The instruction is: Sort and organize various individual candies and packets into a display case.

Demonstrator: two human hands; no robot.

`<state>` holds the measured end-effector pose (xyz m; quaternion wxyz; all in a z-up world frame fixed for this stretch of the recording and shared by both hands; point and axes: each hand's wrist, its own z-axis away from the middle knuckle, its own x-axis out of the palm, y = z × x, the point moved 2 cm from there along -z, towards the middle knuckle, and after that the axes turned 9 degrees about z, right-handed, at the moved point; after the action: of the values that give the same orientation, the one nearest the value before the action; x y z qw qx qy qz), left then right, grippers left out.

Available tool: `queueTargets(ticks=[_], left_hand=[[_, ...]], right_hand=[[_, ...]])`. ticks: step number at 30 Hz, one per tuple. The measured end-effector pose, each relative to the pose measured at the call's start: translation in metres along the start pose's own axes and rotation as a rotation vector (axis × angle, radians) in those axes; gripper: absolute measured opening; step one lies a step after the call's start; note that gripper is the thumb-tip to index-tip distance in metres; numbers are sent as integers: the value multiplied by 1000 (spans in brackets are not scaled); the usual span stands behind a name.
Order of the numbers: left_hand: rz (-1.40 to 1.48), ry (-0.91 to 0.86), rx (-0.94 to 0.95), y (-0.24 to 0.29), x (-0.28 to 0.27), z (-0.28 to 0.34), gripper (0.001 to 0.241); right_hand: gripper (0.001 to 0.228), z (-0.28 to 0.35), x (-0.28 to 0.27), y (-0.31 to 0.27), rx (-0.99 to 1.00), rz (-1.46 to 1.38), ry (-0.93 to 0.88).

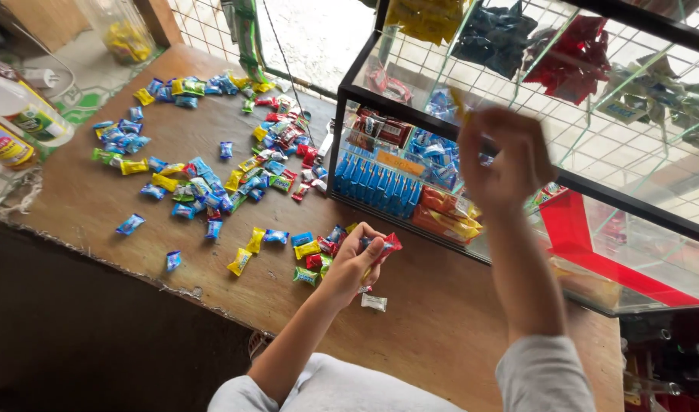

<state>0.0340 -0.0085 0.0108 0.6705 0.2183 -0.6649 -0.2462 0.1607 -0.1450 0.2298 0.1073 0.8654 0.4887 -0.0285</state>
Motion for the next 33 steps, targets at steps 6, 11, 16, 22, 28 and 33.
queueTargets(ticks=[6,11,16,22,28,33], left_hand=[[-33,-8,-8,14,-7,8,15],[-99,27,27,27,-9,20,18],[-246,-73,273,44,3,17,23],[-573,40,563,61,42,14,11],[-747,47,670,60,53,16,19],[-749,-123,611,55,28,8,23]], right_hand=[[11,-65,55,56,-269,91,38],[8,-71,70,55,-92,-135,-97],[4,-25,62,31,141,-452,-431],[33,50,20,-38,501,-855,-968],[31,103,-1,-58,861,-1155,-747],[36,114,3,-63,1000,-1175,-550]])
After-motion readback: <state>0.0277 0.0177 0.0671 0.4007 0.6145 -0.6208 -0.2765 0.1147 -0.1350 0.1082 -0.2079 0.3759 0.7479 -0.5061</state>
